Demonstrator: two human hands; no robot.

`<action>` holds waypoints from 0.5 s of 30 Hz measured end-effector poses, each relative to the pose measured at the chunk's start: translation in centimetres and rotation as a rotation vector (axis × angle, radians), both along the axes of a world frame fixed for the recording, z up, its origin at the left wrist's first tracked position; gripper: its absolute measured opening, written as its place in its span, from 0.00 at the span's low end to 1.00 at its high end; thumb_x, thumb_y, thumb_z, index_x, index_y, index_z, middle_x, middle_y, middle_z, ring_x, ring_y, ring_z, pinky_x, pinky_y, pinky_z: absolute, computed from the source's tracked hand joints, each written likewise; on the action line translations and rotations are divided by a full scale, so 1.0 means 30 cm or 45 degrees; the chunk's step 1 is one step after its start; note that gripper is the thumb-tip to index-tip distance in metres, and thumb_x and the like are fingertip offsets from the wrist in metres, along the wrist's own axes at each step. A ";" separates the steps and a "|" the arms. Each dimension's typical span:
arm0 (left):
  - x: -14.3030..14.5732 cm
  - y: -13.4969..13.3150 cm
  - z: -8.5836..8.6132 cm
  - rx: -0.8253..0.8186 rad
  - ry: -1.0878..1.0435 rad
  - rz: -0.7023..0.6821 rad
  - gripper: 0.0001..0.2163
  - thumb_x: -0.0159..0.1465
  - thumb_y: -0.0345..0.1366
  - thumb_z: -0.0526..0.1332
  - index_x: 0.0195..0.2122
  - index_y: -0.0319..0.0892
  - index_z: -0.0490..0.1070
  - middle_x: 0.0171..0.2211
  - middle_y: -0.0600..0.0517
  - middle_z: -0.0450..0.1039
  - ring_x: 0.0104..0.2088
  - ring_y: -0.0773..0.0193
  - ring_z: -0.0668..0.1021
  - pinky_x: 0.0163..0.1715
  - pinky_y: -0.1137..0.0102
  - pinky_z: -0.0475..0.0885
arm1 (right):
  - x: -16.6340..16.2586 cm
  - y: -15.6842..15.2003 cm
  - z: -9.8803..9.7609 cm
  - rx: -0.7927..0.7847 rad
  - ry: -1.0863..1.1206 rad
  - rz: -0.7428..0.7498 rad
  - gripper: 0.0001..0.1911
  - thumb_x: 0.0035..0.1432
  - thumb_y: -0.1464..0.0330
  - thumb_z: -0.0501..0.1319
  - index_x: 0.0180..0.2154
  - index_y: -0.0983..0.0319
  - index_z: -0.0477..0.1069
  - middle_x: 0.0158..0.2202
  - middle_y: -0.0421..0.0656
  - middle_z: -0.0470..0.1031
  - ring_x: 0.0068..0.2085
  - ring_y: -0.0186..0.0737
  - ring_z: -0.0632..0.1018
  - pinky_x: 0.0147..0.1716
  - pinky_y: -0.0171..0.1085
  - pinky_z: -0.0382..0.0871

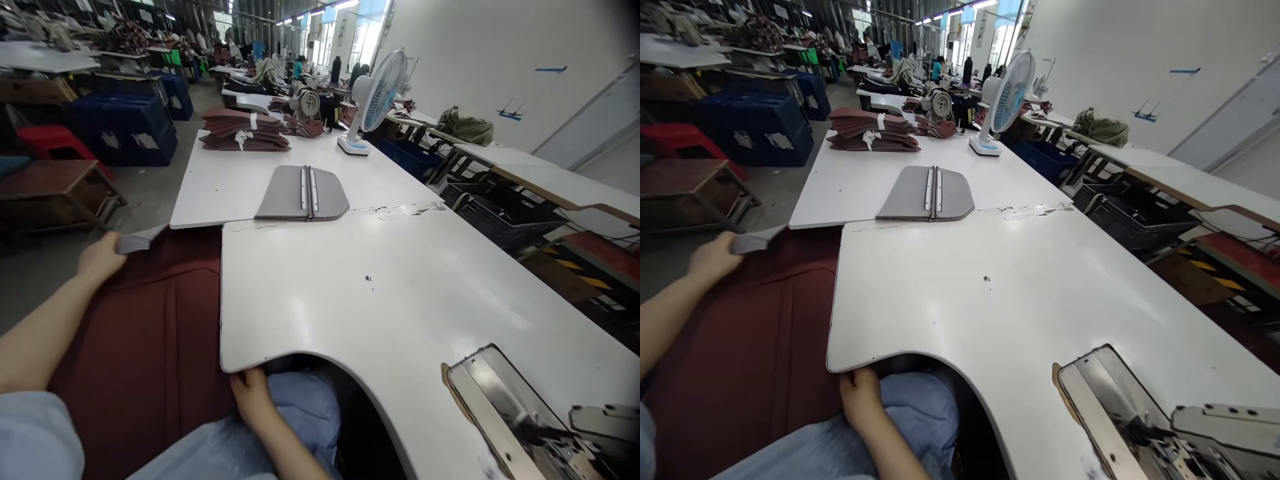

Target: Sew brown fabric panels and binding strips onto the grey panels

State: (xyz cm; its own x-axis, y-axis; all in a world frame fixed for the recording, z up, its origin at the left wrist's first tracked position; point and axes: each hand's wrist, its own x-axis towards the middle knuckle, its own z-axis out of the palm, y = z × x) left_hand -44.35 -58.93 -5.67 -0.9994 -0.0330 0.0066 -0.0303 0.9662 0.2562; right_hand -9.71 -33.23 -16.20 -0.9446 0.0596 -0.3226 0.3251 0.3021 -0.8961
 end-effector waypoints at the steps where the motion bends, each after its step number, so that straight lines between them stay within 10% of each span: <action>1: -0.027 0.021 -0.033 -0.023 -0.053 -0.081 0.24 0.50 0.56 0.54 0.42 0.46 0.67 0.28 0.51 0.78 0.39 0.46 0.78 0.39 0.59 0.72 | 0.005 0.007 -0.007 0.010 -0.017 0.009 0.20 0.66 0.67 0.52 0.54 0.59 0.75 0.51 0.47 0.80 0.55 0.50 0.76 0.54 0.44 0.69; 9: -0.035 0.066 -0.127 -0.058 -0.153 -0.538 0.29 0.42 0.47 0.60 0.47 0.47 0.74 0.39 0.44 0.80 0.48 0.44 0.77 0.47 0.62 0.68 | 0.072 0.095 -0.035 0.030 -0.153 0.360 0.36 0.58 0.66 0.59 0.68 0.49 0.58 0.61 0.42 0.72 0.60 0.52 0.73 0.59 0.47 0.66; 15: -0.016 0.102 -0.122 -0.021 -0.053 -0.317 0.31 0.45 0.49 0.58 0.51 0.43 0.71 0.41 0.39 0.80 0.50 0.38 0.76 0.49 0.48 0.68 | 0.099 0.114 -0.057 0.093 -0.082 0.331 0.35 0.58 0.68 0.58 0.67 0.47 0.60 0.55 0.42 0.78 0.56 0.53 0.78 0.56 0.48 0.70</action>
State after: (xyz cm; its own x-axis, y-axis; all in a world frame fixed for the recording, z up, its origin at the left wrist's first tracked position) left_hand -44.83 -55.86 -9.33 -0.9762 0.2140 -0.0361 0.1991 0.9491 0.2440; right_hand -6.76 -29.81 -17.91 -0.9090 -0.1567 -0.3863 0.2839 0.4459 -0.8489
